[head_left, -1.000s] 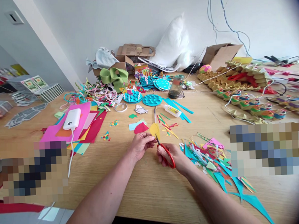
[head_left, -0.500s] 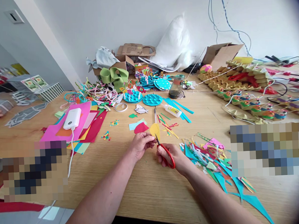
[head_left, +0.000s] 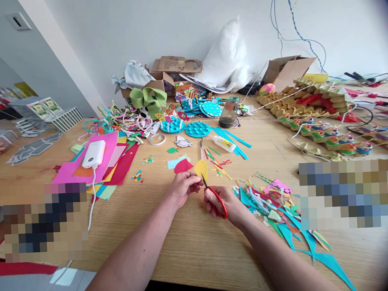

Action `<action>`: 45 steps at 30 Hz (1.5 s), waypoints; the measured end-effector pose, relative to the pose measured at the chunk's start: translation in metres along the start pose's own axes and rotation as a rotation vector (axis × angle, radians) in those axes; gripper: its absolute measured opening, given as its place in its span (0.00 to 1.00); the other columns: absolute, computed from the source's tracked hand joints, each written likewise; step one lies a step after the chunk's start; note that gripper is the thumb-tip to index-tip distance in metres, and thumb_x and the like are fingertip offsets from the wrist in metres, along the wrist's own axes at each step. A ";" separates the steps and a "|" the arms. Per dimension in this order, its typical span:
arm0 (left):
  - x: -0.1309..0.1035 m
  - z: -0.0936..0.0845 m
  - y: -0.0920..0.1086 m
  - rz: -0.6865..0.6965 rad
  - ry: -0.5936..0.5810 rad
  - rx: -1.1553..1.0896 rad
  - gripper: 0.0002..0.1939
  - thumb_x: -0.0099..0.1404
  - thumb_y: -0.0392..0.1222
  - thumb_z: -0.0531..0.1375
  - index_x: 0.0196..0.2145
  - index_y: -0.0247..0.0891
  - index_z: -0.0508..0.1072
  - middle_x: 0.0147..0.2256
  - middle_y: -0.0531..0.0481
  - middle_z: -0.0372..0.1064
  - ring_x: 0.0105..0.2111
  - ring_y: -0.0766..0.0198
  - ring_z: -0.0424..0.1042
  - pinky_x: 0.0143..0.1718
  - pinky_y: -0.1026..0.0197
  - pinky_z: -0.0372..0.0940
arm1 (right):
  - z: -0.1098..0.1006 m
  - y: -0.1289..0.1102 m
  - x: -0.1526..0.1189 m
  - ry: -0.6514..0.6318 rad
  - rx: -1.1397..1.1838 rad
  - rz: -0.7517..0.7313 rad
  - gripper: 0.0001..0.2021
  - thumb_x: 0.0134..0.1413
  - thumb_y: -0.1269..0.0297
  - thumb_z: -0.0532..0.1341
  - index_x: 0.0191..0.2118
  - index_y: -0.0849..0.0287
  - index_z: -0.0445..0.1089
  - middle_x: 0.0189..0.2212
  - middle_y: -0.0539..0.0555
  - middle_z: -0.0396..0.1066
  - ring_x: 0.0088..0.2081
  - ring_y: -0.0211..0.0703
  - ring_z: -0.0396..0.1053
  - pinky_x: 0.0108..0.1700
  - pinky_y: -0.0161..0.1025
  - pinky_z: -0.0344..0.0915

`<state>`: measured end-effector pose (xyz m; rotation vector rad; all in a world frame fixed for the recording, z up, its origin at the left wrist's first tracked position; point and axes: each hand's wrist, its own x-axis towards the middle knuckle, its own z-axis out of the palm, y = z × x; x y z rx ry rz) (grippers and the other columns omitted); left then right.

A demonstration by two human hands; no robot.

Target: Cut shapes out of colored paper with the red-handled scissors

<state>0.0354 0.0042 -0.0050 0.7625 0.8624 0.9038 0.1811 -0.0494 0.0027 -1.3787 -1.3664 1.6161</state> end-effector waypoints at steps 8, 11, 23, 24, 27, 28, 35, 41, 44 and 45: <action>-0.001 0.000 0.001 -0.006 0.000 0.015 0.09 0.45 0.38 0.66 0.22 0.31 0.71 0.21 0.50 0.69 0.19 0.72 0.64 0.23 0.68 0.58 | -0.001 0.003 0.001 -0.005 0.001 -0.005 0.25 0.46 0.39 0.58 0.25 0.60 0.61 0.16 0.47 0.65 0.14 0.30 0.60 0.15 0.28 0.49; -0.001 0.000 0.002 -0.004 -0.010 0.026 0.09 0.45 0.38 0.66 0.21 0.32 0.70 0.21 0.50 0.69 0.19 0.72 0.64 0.23 0.67 0.57 | 0.000 0.003 0.001 0.001 -0.005 -0.005 0.25 0.45 0.39 0.58 0.25 0.60 0.61 0.16 0.47 0.65 0.14 0.31 0.60 0.15 0.28 0.49; -0.001 0.000 0.000 -0.003 -0.009 0.030 0.10 0.44 0.39 0.67 0.21 0.32 0.70 0.21 0.50 0.69 0.18 0.72 0.63 0.23 0.67 0.58 | -0.001 0.005 0.003 0.010 -0.009 0.000 0.25 0.43 0.39 0.60 0.24 0.60 0.60 0.15 0.47 0.65 0.13 0.31 0.59 0.15 0.28 0.50; -0.001 0.000 0.000 0.000 -0.010 0.029 0.10 0.44 0.39 0.66 0.21 0.32 0.70 0.21 0.50 0.69 0.18 0.72 0.63 0.23 0.67 0.58 | -0.001 0.005 0.003 0.008 -0.011 0.001 0.25 0.44 0.39 0.60 0.24 0.60 0.61 0.15 0.47 0.65 0.13 0.31 0.59 0.15 0.28 0.50; -0.001 0.000 0.000 -0.001 -0.011 0.031 0.09 0.45 0.39 0.66 0.22 0.32 0.71 0.21 0.50 0.69 0.19 0.72 0.63 0.23 0.67 0.58 | -0.001 0.005 0.003 0.006 -0.011 0.003 0.25 0.44 0.39 0.60 0.24 0.60 0.61 0.15 0.47 0.65 0.13 0.31 0.60 0.15 0.27 0.50; -0.001 0.000 0.000 -0.001 -0.008 0.031 0.09 0.45 0.39 0.66 0.22 0.32 0.71 0.21 0.50 0.69 0.19 0.72 0.63 0.23 0.67 0.58 | -0.001 0.005 0.003 0.006 -0.008 0.002 0.25 0.44 0.40 0.60 0.24 0.60 0.61 0.15 0.47 0.65 0.13 0.31 0.60 0.15 0.27 0.50; -0.001 0.000 0.001 -0.016 -0.014 0.049 0.10 0.44 0.40 0.66 0.21 0.33 0.70 0.21 0.50 0.69 0.18 0.73 0.63 0.22 0.68 0.57 | -0.002 0.005 0.004 -0.003 -0.015 -0.009 0.25 0.44 0.39 0.59 0.24 0.60 0.61 0.16 0.47 0.66 0.14 0.31 0.60 0.15 0.28 0.51; 0.000 -0.001 0.000 -0.026 -0.006 0.053 0.09 0.44 0.40 0.66 0.22 0.33 0.71 0.21 0.50 0.69 0.18 0.72 0.64 0.22 0.67 0.57 | -0.002 0.006 0.004 0.011 -0.010 -0.007 0.24 0.44 0.40 0.61 0.24 0.60 0.61 0.15 0.47 0.65 0.14 0.31 0.60 0.15 0.28 0.51; 0.000 -0.001 0.000 -0.027 -0.008 0.047 0.08 0.45 0.39 0.66 0.22 0.32 0.71 0.21 0.50 0.70 0.18 0.72 0.64 0.22 0.67 0.57 | -0.002 0.006 0.004 0.015 -0.003 0.001 0.24 0.43 0.41 0.62 0.23 0.60 0.61 0.15 0.47 0.65 0.13 0.31 0.60 0.15 0.28 0.51; 0.000 -0.001 0.000 -0.027 -0.009 0.046 0.08 0.45 0.39 0.66 0.22 0.32 0.71 0.21 0.50 0.69 0.18 0.72 0.64 0.22 0.67 0.57 | -0.002 0.006 0.004 0.015 0.000 0.001 0.24 0.43 0.41 0.62 0.23 0.60 0.61 0.15 0.47 0.65 0.13 0.31 0.60 0.15 0.28 0.50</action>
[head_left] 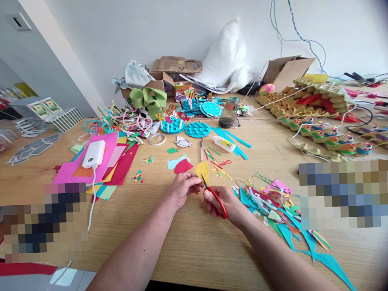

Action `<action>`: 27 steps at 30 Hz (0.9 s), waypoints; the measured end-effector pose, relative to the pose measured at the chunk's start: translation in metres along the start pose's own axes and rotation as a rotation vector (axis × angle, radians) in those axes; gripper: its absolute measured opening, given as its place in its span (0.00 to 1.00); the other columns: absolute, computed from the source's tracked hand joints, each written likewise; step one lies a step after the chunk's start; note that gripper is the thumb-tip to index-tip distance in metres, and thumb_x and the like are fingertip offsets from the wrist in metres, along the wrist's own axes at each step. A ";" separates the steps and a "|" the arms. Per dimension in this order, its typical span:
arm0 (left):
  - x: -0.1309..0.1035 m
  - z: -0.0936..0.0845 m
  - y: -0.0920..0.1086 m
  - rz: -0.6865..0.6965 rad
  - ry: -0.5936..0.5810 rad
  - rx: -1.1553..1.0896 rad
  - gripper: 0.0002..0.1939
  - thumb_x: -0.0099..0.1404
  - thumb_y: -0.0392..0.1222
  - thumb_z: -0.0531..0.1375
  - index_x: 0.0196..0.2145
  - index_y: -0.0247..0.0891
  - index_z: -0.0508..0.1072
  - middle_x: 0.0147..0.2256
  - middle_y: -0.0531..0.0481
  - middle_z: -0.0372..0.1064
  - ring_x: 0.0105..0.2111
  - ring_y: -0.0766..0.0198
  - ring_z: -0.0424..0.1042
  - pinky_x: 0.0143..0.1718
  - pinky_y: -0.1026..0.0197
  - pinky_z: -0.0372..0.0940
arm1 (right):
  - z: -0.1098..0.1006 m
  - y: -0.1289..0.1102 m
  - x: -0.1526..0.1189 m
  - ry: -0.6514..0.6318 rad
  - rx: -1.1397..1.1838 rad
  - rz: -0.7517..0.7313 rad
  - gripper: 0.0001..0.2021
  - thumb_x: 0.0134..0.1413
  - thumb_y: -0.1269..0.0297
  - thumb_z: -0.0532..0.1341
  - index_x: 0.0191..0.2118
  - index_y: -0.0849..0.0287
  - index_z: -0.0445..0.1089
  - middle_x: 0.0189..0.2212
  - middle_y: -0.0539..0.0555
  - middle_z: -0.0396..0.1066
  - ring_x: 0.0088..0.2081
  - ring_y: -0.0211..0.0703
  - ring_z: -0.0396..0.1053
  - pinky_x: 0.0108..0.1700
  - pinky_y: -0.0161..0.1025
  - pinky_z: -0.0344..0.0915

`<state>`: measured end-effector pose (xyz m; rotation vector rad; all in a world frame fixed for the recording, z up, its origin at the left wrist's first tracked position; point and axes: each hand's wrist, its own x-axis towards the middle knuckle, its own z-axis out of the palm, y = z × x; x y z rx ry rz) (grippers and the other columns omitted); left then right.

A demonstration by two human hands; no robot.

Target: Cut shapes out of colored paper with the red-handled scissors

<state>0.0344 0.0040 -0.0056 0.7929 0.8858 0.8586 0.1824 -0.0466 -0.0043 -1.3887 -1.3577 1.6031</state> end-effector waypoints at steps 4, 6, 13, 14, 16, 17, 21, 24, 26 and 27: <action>0.000 0.000 0.000 0.005 -0.007 0.001 0.08 0.46 0.38 0.65 0.22 0.32 0.71 0.21 0.50 0.69 0.18 0.72 0.64 0.23 0.67 0.57 | 0.001 -0.001 -0.001 0.008 0.008 -0.004 0.23 0.44 0.42 0.62 0.24 0.60 0.61 0.14 0.47 0.64 0.13 0.30 0.59 0.14 0.27 0.49; 0.000 0.000 0.000 0.008 -0.011 0.003 0.08 0.46 0.38 0.65 0.22 0.32 0.71 0.21 0.50 0.69 0.18 0.72 0.64 0.22 0.67 0.57 | 0.001 -0.002 -0.001 0.011 0.008 -0.004 0.23 0.44 0.42 0.62 0.24 0.61 0.61 0.15 0.47 0.64 0.13 0.30 0.59 0.14 0.27 0.49; 0.000 0.000 0.000 0.020 -0.004 -0.011 0.08 0.47 0.39 0.65 0.24 0.32 0.71 0.21 0.50 0.70 0.19 0.72 0.64 0.22 0.68 0.58 | 0.001 -0.003 -0.002 0.002 0.006 0.003 0.24 0.44 0.41 0.61 0.23 0.60 0.60 0.15 0.47 0.64 0.13 0.30 0.59 0.14 0.27 0.48; 0.001 0.000 0.000 0.022 -0.002 -0.013 0.08 0.47 0.39 0.65 0.25 0.32 0.71 0.22 0.50 0.70 0.19 0.72 0.64 0.22 0.68 0.58 | 0.001 -0.004 -0.002 0.002 0.005 0.006 0.24 0.44 0.41 0.61 0.23 0.60 0.60 0.14 0.46 0.64 0.13 0.30 0.59 0.14 0.27 0.48; 0.001 0.000 0.000 0.025 0.009 -0.018 0.09 0.47 0.39 0.65 0.25 0.32 0.71 0.21 0.50 0.70 0.19 0.72 0.64 0.22 0.68 0.58 | 0.001 -0.005 -0.003 0.004 0.000 0.007 0.24 0.43 0.41 0.61 0.23 0.60 0.60 0.14 0.46 0.63 0.13 0.30 0.58 0.14 0.27 0.48; 0.001 0.000 0.000 0.025 0.016 -0.021 0.09 0.47 0.39 0.65 0.25 0.32 0.71 0.21 0.50 0.70 0.18 0.72 0.64 0.22 0.68 0.58 | 0.002 -0.006 -0.003 0.005 -0.002 0.006 0.24 0.43 0.41 0.61 0.23 0.60 0.60 0.14 0.46 0.63 0.13 0.30 0.58 0.14 0.27 0.48; 0.001 0.001 0.000 0.032 0.036 -0.029 0.09 0.46 0.39 0.65 0.24 0.32 0.70 0.20 0.50 0.69 0.17 0.72 0.64 0.21 0.68 0.58 | 0.002 -0.006 -0.003 0.001 0.005 0.012 0.24 0.43 0.41 0.61 0.23 0.61 0.60 0.14 0.46 0.64 0.13 0.30 0.59 0.14 0.27 0.49; 0.002 0.001 0.000 0.027 0.050 -0.023 0.09 0.45 0.39 0.65 0.24 0.32 0.70 0.20 0.50 0.69 0.17 0.73 0.64 0.21 0.69 0.58 | 0.002 -0.006 -0.003 -0.007 0.006 0.008 0.24 0.43 0.41 0.61 0.23 0.61 0.60 0.14 0.46 0.64 0.13 0.30 0.59 0.14 0.27 0.49; 0.002 0.001 0.000 0.025 0.058 -0.017 0.09 0.45 0.39 0.65 0.23 0.32 0.69 0.20 0.50 0.69 0.17 0.73 0.64 0.20 0.69 0.57 | 0.001 -0.005 -0.003 -0.015 0.008 0.002 0.24 0.44 0.41 0.61 0.23 0.61 0.60 0.14 0.47 0.64 0.13 0.30 0.60 0.15 0.27 0.49; 0.002 0.001 0.000 0.025 0.060 -0.015 0.09 0.45 0.39 0.65 0.23 0.32 0.69 0.20 0.50 0.69 0.17 0.73 0.64 0.20 0.69 0.57 | 0.001 -0.004 -0.003 -0.021 0.009 -0.002 0.24 0.44 0.41 0.60 0.23 0.61 0.60 0.15 0.47 0.64 0.14 0.30 0.60 0.15 0.27 0.49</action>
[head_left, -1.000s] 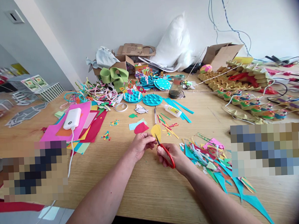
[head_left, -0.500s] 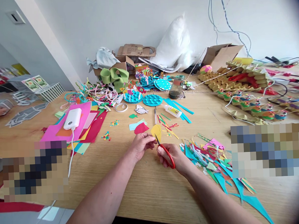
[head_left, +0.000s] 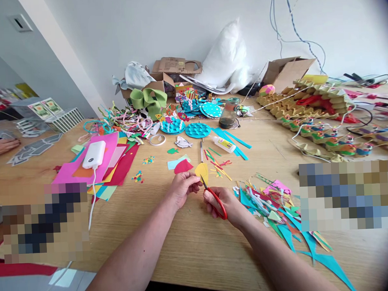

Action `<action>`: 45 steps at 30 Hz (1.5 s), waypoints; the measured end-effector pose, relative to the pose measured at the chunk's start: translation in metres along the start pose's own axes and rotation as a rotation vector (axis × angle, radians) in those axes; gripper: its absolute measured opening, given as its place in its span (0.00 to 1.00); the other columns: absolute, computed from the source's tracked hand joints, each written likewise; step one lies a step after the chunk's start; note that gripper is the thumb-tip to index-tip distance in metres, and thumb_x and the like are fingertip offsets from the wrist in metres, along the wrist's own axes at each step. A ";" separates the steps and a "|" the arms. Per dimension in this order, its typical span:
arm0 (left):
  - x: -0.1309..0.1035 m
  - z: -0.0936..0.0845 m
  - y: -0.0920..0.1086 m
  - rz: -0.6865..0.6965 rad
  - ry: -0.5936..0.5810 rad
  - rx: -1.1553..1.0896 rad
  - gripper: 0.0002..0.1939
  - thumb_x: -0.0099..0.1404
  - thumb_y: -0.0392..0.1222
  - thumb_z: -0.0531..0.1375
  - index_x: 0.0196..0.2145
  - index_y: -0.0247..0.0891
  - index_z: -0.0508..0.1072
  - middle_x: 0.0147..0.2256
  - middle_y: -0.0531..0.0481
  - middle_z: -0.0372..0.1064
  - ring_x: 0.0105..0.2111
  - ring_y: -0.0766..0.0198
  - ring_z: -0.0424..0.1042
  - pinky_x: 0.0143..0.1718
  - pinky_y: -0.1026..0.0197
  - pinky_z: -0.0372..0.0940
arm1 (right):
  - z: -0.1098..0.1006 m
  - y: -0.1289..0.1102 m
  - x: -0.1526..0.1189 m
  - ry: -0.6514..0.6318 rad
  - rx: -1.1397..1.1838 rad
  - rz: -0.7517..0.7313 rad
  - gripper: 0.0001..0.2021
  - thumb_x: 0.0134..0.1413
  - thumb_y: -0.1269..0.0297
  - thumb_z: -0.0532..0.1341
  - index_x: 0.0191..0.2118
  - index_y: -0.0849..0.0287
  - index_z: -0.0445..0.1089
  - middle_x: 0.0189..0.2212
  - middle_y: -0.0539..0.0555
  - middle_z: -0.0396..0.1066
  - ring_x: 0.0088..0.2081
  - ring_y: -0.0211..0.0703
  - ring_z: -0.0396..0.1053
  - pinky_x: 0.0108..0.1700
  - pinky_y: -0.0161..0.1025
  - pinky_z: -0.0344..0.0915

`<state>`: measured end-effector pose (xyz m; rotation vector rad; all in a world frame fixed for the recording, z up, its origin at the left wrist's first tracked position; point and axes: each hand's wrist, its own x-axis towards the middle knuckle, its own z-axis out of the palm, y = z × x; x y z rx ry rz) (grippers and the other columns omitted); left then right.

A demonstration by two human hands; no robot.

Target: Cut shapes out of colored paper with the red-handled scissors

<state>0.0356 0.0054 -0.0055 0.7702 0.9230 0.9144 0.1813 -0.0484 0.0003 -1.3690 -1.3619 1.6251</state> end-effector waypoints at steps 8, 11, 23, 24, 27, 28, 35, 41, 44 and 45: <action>-0.002 0.001 0.001 0.008 -0.016 0.029 0.09 0.45 0.39 0.65 0.21 0.33 0.68 0.19 0.51 0.69 0.16 0.73 0.63 0.21 0.68 0.57 | 0.000 0.002 0.001 -0.026 -0.008 -0.022 0.26 0.46 0.38 0.57 0.25 0.61 0.61 0.17 0.48 0.65 0.16 0.31 0.61 0.16 0.28 0.51; -0.003 0.001 0.001 0.007 -0.016 0.036 0.09 0.45 0.39 0.65 0.21 0.33 0.68 0.19 0.51 0.69 0.16 0.73 0.63 0.21 0.68 0.57 | 0.000 0.002 0.001 -0.026 -0.005 -0.021 0.26 0.45 0.38 0.58 0.25 0.61 0.61 0.18 0.48 0.66 0.16 0.31 0.61 0.16 0.28 0.51; -0.003 0.001 0.001 0.013 -0.029 0.055 0.09 0.45 0.40 0.65 0.21 0.33 0.70 0.20 0.51 0.69 0.18 0.73 0.64 0.22 0.68 0.58 | 0.000 0.003 0.001 -0.015 -0.005 -0.025 0.26 0.45 0.38 0.58 0.25 0.61 0.62 0.17 0.48 0.66 0.15 0.31 0.60 0.15 0.28 0.50; -0.003 0.001 0.001 0.012 -0.027 0.054 0.09 0.45 0.40 0.65 0.21 0.33 0.70 0.20 0.51 0.69 0.18 0.72 0.64 0.22 0.68 0.58 | -0.001 0.003 0.002 -0.013 -0.003 -0.024 0.26 0.46 0.38 0.58 0.25 0.61 0.62 0.17 0.48 0.66 0.15 0.31 0.60 0.15 0.28 0.50; -0.003 0.001 0.001 0.009 -0.025 0.049 0.09 0.45 0.40 0.65 0.21 0.33 0.70 0.19 0.51 0.69 0.18 0.72 0.64 0.22 0.68 0.57 | -0.001 0.004 0.001 -0.007 -0.003 -0.021 0.26 0.46 0.38 0.58 0.25 0.61 0.62 0.17 0.48 0.66 0.14 0.30 0.60 0.15 0.27 0.50; -0.003 0.001 0.001 0.008 -0.026 0.046 0.09 0.45 0.40 0.65 0.21 0.33 0.70 0.19 0.51 0.69 0.18 0.72 0.64 0.22 0.68 0.57 | -0.001 0.004 0.001 -0.006 -0.004 -0.020 0.26 0.45 0.37 0.58 0.25 0.61 0.62 0.17 0.48 0.65 0.14 0.30 0.59 0.15 0.28 0.50; -0.003 0.002 0.001 0.005 -0.022 0.041 0.09 0.45 0.40 0.65 0.21 0.33 0.69 0.19 0.51 0.69 0.17 0.72 0.64 0.22 0.68 0.57 | -0.001 0.004 0.002 0.003 -0.007 -0.021 0.26 0.45 0.38 0.58 0.24 0.60 0.60 0.16 0.47 0.65 0.14 0.30 0.59 0.15 0.28 0.49; -0.003 0.002 0.001 0.009 -0.022 0.035 0.09 0.45 0.40 0.65 0.21 0.33 0.70 0.20 0.51 0.69 0.17 0.72 0.63 0.21 0.68 0.58 | -0.002 0.004 0.002 0.003 -0.011 -0.017 0.25 0.45 0.38 0.58 0.24 0.60 0.60 0.16 0.47 0.65 0.13 0.30 0.59 0.15 0.28 0.49; -0.002 0.001 0.000 0.011 -0.024 0.032 0.09 0.45 0.40 0.65 0.22 0.32 0.70 0.20 0.50 0.69 0.18 0.72 0.64 0.21 0.68 0.58 | -0.001 0.004 0.002 0.004 -0.009 -0.013 0.25 0.45 0.39 0.59 0.24 0.60 0.60 0.15 0.47 0.65 0.13 0.30 0.59 0.15 0.28 0.50; -0.002 0.001 -0.001 0.012 -0.020 0.031 0.10 0.46 0.41 0.65 0.23 0.32 0.70 0.20 0.50 0.69 0.18 0.72 0.64 0.21 0.68 0.58 | -0.001 0.004 0.001 0.004 -0.008 -0.016 0.24 0.45 0.40 0.59 0.24 0.60 0.60 0.15 0.47 0.65 0.13 0.30 0.59 0.15 0.28 0.50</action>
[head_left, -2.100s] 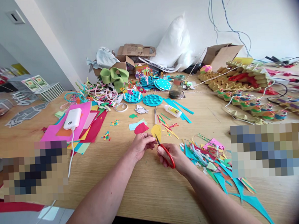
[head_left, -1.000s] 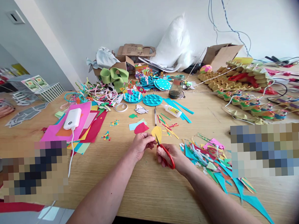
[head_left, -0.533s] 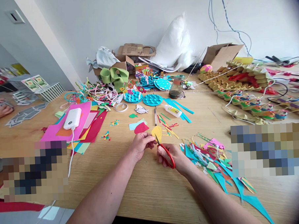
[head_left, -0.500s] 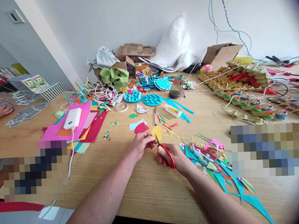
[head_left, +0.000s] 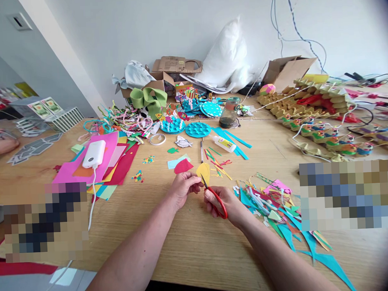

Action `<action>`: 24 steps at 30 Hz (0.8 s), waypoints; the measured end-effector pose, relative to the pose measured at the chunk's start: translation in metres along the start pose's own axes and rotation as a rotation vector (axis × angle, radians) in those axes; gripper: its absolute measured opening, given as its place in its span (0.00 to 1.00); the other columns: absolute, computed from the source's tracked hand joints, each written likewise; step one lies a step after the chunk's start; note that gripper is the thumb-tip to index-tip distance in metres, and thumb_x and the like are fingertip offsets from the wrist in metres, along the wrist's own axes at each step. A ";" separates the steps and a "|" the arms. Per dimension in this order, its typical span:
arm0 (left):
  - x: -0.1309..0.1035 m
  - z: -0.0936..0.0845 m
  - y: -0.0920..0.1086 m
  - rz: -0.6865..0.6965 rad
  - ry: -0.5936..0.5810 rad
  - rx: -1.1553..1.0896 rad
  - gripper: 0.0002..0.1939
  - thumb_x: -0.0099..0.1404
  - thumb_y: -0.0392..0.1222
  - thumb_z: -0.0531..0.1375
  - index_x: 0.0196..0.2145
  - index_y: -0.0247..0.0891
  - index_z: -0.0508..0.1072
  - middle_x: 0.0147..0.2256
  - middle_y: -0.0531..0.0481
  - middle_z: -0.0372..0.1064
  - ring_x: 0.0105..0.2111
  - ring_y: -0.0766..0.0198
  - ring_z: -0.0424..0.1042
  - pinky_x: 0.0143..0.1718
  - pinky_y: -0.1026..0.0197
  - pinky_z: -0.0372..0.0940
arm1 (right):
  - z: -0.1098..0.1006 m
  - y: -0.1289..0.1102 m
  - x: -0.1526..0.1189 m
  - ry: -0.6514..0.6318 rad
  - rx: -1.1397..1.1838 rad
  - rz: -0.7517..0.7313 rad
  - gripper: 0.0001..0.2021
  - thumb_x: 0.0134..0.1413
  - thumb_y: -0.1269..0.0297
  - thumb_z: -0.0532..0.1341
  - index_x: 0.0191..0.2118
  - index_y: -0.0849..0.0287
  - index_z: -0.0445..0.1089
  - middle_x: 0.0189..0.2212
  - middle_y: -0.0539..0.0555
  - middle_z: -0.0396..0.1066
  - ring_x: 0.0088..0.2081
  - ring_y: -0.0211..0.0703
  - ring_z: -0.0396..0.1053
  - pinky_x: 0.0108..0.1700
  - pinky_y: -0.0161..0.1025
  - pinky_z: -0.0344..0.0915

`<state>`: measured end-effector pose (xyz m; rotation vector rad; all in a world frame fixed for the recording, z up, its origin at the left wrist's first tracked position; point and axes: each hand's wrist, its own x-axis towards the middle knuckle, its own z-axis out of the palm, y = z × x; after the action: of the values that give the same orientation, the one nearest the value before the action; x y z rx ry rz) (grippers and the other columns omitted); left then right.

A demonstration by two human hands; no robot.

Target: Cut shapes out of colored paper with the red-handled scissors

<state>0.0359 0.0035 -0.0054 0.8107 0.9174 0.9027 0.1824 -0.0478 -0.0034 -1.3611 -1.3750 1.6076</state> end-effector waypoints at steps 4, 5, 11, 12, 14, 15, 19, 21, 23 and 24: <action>0.002 -0.001 -0.001 0.021 0.025 -0.015 0.10 0.47 0.41 0.65 0.26 0.33 0.71 0.21 0.51 0.69 0.18 0.72 0.64 0.21 0.68 0.58 | 0.000 -0.001 -0.001 -0.003 -0.003 0.002 0.23 0.46 0.43 0.60 0.23 0.61 0.61 0.15 0.47 0.64 0.13 0.30 0.59 0.15 0.27 0.50; 0.002 -0.001 -0.001 0.029 0.033 -0.019 0.10 0.47 0.41 0.65 0.26 0.33 0.71 0.21 0.52 0.69 0.18 0.72 0.64 0.21 0.68 0.57 | 0.000 -0.002 -0.002 -0.005 -0.005 0.006 0.23 0.46 0.43 0.61 0.23 0.61 0.61 0.16 0.47 0.64 0.14 0.30 0.59 0.15 0.27 0.49; 0.003 -0.001 -0.001 0.055 0.081 -0.039 0.10 0.45 0.40 0.65 0.24 0.34 0.68 0.20 0.54 0.67 0.18 0.72 0.63 0.20 0.68 0.57 | 0.000 -0.002 -0.002 -0.025 0.010 0.010 0.24 0.45 0.41 0.60 0.24 0.61 0.61 0.17 0.47 0.65 0.14 0.30 0.60 0.15 0.27 0.49; 0.003 -0.001 -0.001 0.059 0.091 -0.046 0.10 0.45 0.40 0.65 0.24 0.35 0.68 0.20 0.54 0.66 0.18 0.73 0.63 0.20 0.68 0.57 | 0.000 -0.002 -0.002 -0.033 0.014 0.006 0.24 0.45 0.41 0.60 0.24 0.61 0.61 0.17 0.47 0.65 0.15 0.31 0.61 0.15 0.27 0.49; 0.004 -0.001 0.000 0.065 0.103 -0.065 0.10 0.45 0.40 0.65 0.23 0.35 0.67 0.19 0.55 0.66 0.17 0.73 0.63 0.20 0.68 0.56 | 0.000 -0.002 -0.002 -0.031 0.016 -0.001 0.25 0.45 0.40 0.59 0.24 0.61 0.62 0.17 0.48 0.66 0.15 0.31 0.61 0.16 0.28 0.50; 0.003 -0.001 0.000 0.068 0.101 -0.076 0.10 0.45 0.40 0.65 0.24 0.35 0.67 0.18 0.55 0.65 0.17 0.73 0.63 0.20 0.69 0.56 | 0.000 -0.003 -0.002 -0.021 0.015 -0.005 0.25 0.45 0.39 0.59 0.24 0.61 0.62 0.17 0.48 0.65 0.15 0.31 0.61 0.16 0.28 0.50; 0.002 0.000 0.002 0.061 0.072 -0.110 0.10 0.44 0.38 0.66 0.23 0.35 0.67 0.18 0.55 0.66 0.17 0.73 0.63 0.21 0.69 0.56 | 0.000 -0.005 -0.003 0.007 0.021 -0.032 0.26 0.46 0.37 0.57 0.24 0.61 0.62 0.17 0.48 0.65 0.15 0.31 0.60 0.17 0.28 0.51; 0.001 -0.001 0.002 0.049 0.049 -0.118 0.11 0.44 0.38 0.66 0.23 0.35 0.67 0.18 0.55 0.65 0.17 0.73 0.63 0.21 0.69 0.56 | 0.000 -0.006 -0.003 -0.001 0.026 -0.043 0.26 0.46 0.37 0.57 0.25 0.61 0.62 0.17 0.48 0.65 0.16 0.31 0.60 0.17 0.29 0.51; 0.002 -0.002 0.001 0.042 0.017 -0.129 0.11 0.43 0.37 0.66 0.23 0.34 0.66 0.18 0.55 0.66 0.18 0.73 0.63 0.21 0.69 0.57 | 0.000 -0.007 -0.004 -0.008 0.033 -0.046 0.26 0.46 0.37 0.57 0.25 0.61 0.62 0.17 0.48 0.65 0.16 0.31 0.60 0.17 0.29 0.52; 0.002 -0.003 0.001 0.040 0.002 -0.136 0.11 0.43 0.36 0.66 0.24 0.34 0.67 0.20 0.54 0.67 0.18 0.73 0.63 0.22 0.69 0.57 | 0.000 -0.007 -0.004 -0.010 0.038 -0.046 0.26 0.46 0.37 0.57 0.25 0.61 0.62 0.17 0.48 0.65 0.15 0.31 0.60 0.17 0.29 0.52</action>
<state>0.0339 0.0060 -0.0061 0.7136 0.8343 0.9896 0.1822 -0.0495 0.0040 -1.2919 -1.3653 1.6046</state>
